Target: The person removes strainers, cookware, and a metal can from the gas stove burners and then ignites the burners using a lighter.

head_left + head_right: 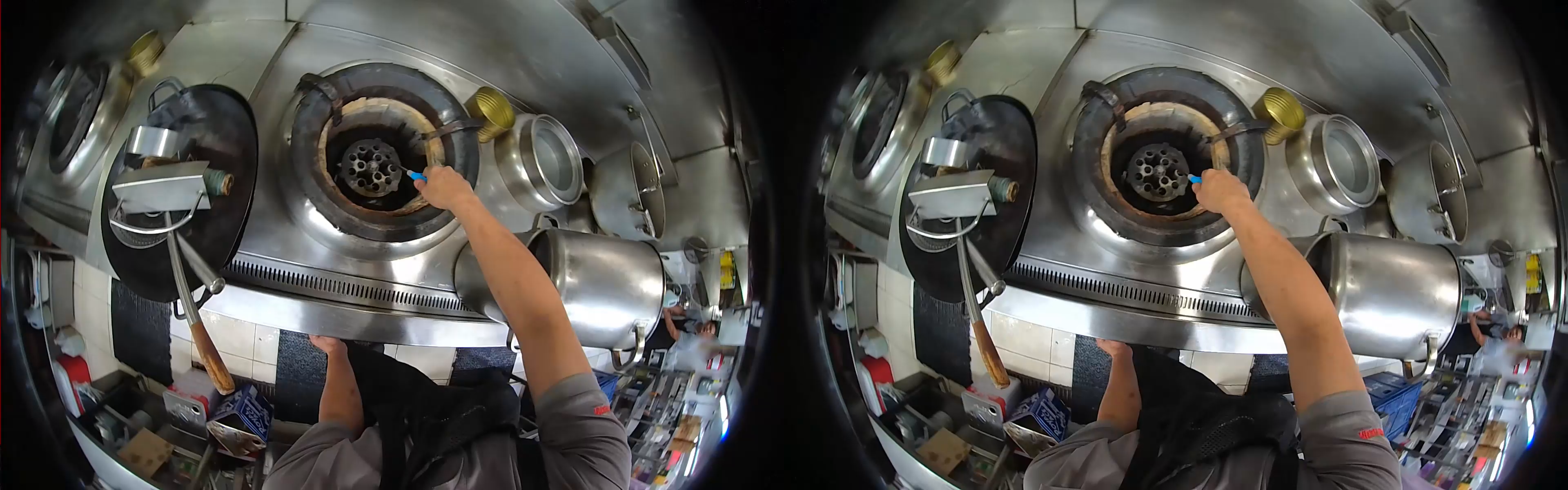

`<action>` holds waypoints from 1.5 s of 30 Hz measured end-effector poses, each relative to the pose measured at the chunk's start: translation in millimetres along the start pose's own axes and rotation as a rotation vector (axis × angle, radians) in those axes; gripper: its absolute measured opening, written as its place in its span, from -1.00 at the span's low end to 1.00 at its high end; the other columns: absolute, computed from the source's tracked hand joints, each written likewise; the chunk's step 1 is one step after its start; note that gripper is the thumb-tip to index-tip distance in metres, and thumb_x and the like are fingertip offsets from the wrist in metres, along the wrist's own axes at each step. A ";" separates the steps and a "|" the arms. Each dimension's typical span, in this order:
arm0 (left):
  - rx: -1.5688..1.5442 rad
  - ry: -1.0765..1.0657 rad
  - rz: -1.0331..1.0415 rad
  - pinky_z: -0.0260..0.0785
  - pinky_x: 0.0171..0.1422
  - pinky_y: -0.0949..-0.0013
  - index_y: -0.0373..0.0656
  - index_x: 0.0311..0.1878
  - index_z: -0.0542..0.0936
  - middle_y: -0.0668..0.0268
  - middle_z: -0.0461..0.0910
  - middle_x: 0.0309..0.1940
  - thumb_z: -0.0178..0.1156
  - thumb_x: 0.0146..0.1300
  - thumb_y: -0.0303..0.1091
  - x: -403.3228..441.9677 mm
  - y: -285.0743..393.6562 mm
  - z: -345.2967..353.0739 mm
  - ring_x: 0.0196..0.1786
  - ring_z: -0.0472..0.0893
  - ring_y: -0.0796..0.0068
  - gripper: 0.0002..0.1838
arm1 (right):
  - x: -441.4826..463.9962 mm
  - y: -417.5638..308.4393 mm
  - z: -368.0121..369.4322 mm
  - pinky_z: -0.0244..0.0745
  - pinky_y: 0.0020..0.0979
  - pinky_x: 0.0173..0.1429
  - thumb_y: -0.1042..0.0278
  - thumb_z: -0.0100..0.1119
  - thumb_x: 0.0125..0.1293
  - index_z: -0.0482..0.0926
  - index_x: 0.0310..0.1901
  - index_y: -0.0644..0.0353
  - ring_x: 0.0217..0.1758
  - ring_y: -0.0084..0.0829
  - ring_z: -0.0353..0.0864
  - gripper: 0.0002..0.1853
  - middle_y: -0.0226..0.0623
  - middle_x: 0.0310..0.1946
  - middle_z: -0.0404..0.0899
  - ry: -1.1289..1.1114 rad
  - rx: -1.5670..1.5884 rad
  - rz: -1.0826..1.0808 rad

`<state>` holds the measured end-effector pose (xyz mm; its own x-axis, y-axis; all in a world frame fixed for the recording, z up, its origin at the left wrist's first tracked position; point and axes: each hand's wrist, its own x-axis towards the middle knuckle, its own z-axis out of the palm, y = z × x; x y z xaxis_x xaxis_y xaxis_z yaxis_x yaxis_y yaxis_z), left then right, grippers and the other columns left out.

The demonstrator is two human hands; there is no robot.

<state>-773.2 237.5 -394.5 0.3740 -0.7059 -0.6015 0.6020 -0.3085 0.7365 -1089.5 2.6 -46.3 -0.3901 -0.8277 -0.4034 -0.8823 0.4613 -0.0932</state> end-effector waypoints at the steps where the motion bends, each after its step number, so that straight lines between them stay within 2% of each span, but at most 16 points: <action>1: -0.009 -0.040 0.043 0.55 0.03 0.20 -0.24 0.12 0.51 0.22 0.59 0.00 0.25 0.29 -0.13 0.6 -2.8 1.7 -0.04 0.61 0.31 -0.54 | 7.7 -3.0 3.9 0.51 -0.04 0.23 0.04 0.09 0.40 0.64 0.04 0.20 0.17 0.06 0.60 -0.59 0.06 0.06 0.62 -0.042 -0.050 0.020; 3: -0.016 -0.068 0.095 0.56 0.03 0.19 -0.25 0.14 0.50 0.20 0.58 0.00 0.29 0.26 -0.10 2.4 -4.3 2.4 -0.05 0.62 0.30 -0.49 | 17.4 -6.8 12.3 0.50 -0.04 0.26 0.02 0.09 0.40 0.63 0.06 0.21 0.19 0.05 0.58 -0.57 0.05 0.08 0.61 -0.068 -0.071 -0.003; 6: -0.074 0.008 0.122 0.57 -0.05 0.21 -0.28 0.07 0.54 0.21 0.60 -0.07 0.31 0.17 -0.17 0.3 2.3 10.1 -0.12 0.63 0.32 -0.52 | 32.7 -8.0 26.4 0.48 -0.06 0.28 0.01 0.08 0.41 0.60 0.11 0.20 0.22 0.03 0.57 -0.55 0.03 0.10 0.60 -0.114 -0.093 0.028; 8: 0.049 -0.120 0.210 0.56 0.02 0.20 -0.37 0.16 0.47 0.15 0.59 0.00 0.39 0.08 0.07 3.4 -0.3 5.2 -0.04 0.63 0.25 -0.24 | 37.1 -9.6 32.1 0.49 -0.06 0.28 0.01 0.08 0.41 0.60 0.11 0.19 0.22 0.02 0.57 -0.55 0.02 0.11 0.60 -0.105 -0.100 0.025; 11: 0.072 -0.034 0.152 0.56 0.00 0.20 -0.40 0.15 0.46 0.14 0.58 -0.02 0.39 0.06 0.10 2.6 3.0 12.5 -0.05 0.62 0.27 -0.21 | 44.1 -10.6 38.1 0.49 -0.06 0.28 0.02 0.08 0.41 0.61 0.11 0.18 0.22 0.01 0.57 -0.56 0.00 0.12 0.60 -0.102 -0.106 0.030; 15: 0.119 -0.111 0.189 0.55 0.00 0.21 -0.37 0.17 0.46 0.14 0.58 0.01 0.36 0.10 0.11 0.2 11.5 10.3 -0.04 0.62 0.29 -0.23 | 45.5 -21.5 36.5 0.50 -0.08 0.27 0.03 0.07 0.41 0.63 0.10 0.18 0.22 0.01 0.58 -0.57 0.00 0.12 0.61 -0.120 -0.113 0.026; 18: 0.039 -0.110 0.086 0.53 0.04 0.22 -0.33 0.19 0.46 0.16 0.57 0.04 0.29 0.22 0.05 -0.9 15.5 8.0 -0.02 0.61 0.30 -0.33 | 49.6 -27.6 38.9 0.50 -0.09 0.28 0.03 0.08 0.41 0.63 0.10 0.18 0.21 0.00 0.58 -0.56 0.00 0.11 0.62 -0.109 -0.148 0.015; 20: 0.039 -0.062 -0.062 0.51 0.07 0.24 -0.30 0.17 0.50 0.22 0.59 0.01 0.20 0.32 -0.14 -0.4 22.0 7.1 0.00 0.60 0.30 -0.52 | 52.8 -29.6 40.7 0.50 -0.09 0.28 0.02 0.09 0.40 0.63 0.10 0.18 0.21 0.01 0.58 -0.56 0.00 0.11 0.61 -0.118 -0.154 0.025; 24: 0.030 -0.038 -0.151 0.47 0.13 0.24 -0.29 0.21 0.49 0.22 0.58 0.04 0.13 0.38 -0.14 7.9 35.0 7.4 0.06 0.58 0.30 -0.53 | 62.7 -26.8 47.3 0.50 -0.10 0.29 -0.01 0.10 0.39 0.63 0.11 0.20 0.22 0.03 0.57 -0.53 0.01 0.11 0.61 -0.132 -0.147 0.048; 26: 0.035 -0.085 -0.183 0.47 0.15 0.25 -0.25 0.26 0.45 0.23 0.56 0.10 0.08 0.44 -0.08 14.1 40.5 5.9 0.09 0.58 0.31 -0.50 | 64.7 -25.3 45.7 0.50 -0.10 0.29 -0.01 0.10 0.39 0.62 0.11 0.21 0.22 0.03 0.57 -0.53 0.03 0.12 0.60 -0.133 -0.153 0.050; 29: 0.055 -0.059 -0.224 0.45 0.18 0.24 -0.25 0.28 0.43 0.23 0.55 0.13 0.05 0.46 -0.11 22.3 44.6 2.9 0.13 0.57 0.31 -0.52 | 68.5 -21.3 47.1 0.50 -0.09 0.29 -0.02 0.09 0.40 0.61 0.12 0.22 0.22 0.05 0.56 -0.52 0.05 0.12 0.59 -0.141 -0.152 0.046; 36: 0.127 -0.089 -0.230 0.40 0.22 0.27 -0.23 0.28 0.44 0.28 0.56 0.11 0.16 0.40 -0.20 18.2 50.9 -7.6 0.14 0.55 0.35 -0.53 | 86.4 -19.5 52.7 0.48 -0.06 0.29 -0.05 0.07 0.42 0.61 0.11 0.26 0.21 0.09 0.56 -0.49 0.09 0.12 0.59 -0.148 -0.121 0.017; 38: 0.126 -0.167 -0.233 0.40 0.22 0.27 -0.23 0.27 0.43 0.28 0.56 0.10 0.22 0.36 -0.25 22.5 44.4 -17.7 0.13 0.54 0.37 -0.52 | 84.5 -23.7 48.2 0.48 -0.06 0.29 -0.05 0.06 0.42 0.61 0.11 0.26 0.21 0.09 0.56 -0.49 0.10 0.12 0.58 -0.149 -0.133 0.024; 45: 0.124 -0.269 -0.212 0.40 0.21 0.27 -0.19 0.27 0.43 0.27 0.55 0.10 0.30 0.29 -0.24 30.0 37.2 -30.8 0.13 0.54 0.38 -0.47 | 93.3 -15.7 48.1 0.45 -0.05 0.32 -0.05 0.04 0.42 0.58 0.13 0.26 0.25 0.10 0.53 -0.48 0.12 0.15 0.56 -0.189 -0.151 0.002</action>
<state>-717.8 224.4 -394.7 0.0412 -0.7551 -0.6543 0.5501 -0.5296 0.6457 -1099.3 -66.5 -126.3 -0.3481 -0.7459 -0.5678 -0.9165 0.3981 0.0390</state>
